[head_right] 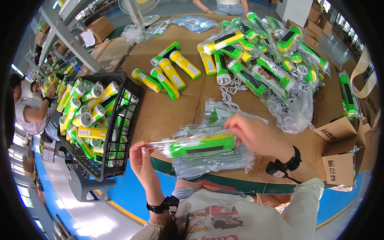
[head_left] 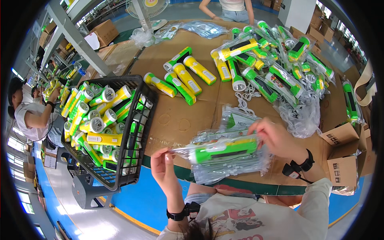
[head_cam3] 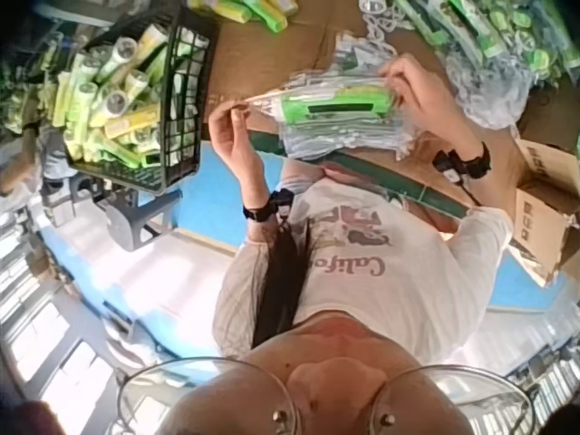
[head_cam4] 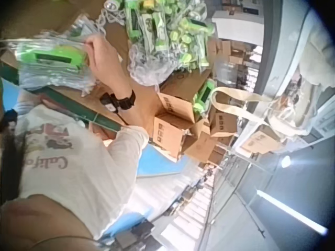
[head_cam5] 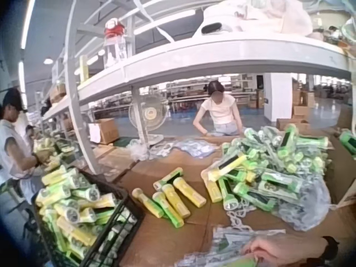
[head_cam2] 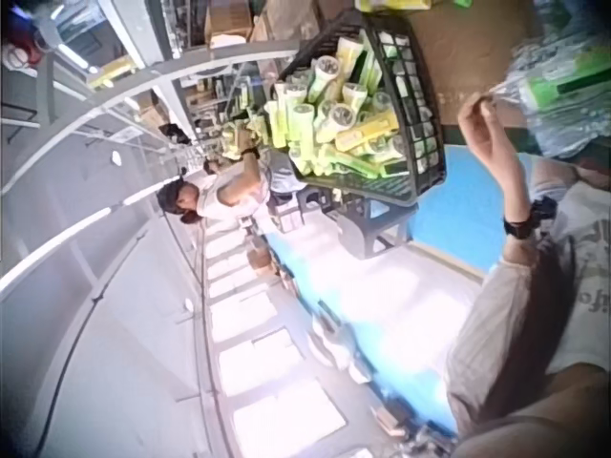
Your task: Packaging flashlights and cables into plastic bags at an assembly line.
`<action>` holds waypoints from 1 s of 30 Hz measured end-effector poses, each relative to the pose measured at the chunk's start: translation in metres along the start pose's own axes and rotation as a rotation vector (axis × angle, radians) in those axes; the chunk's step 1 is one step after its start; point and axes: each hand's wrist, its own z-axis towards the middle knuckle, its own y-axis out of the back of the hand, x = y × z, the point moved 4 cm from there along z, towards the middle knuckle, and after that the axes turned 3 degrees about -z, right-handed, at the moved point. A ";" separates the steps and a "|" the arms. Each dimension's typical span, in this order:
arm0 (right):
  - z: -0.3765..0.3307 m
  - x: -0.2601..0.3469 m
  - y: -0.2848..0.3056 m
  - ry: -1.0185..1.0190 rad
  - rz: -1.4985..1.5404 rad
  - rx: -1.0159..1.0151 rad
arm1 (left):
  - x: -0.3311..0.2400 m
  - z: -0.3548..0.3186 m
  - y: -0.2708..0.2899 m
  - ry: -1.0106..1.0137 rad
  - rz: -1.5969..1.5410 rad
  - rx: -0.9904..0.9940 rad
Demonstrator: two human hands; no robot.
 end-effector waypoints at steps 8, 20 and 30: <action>-0.052 -0.097 0.150 -0.240 0.047 -0.893 | 0.005 -0.040 -0.058 -0.345 0.752 0.837; -0.028 -0.001 -0.004 -0.003 -0.560 -0.220 | 0.026 -0.032 -0.046 -0.304 0.669 0.762; 0.008 0.014 -0.074 0.320 -0.495 0.235 | 0.029 -0.032 -0.054 -0.312 0.647 0.731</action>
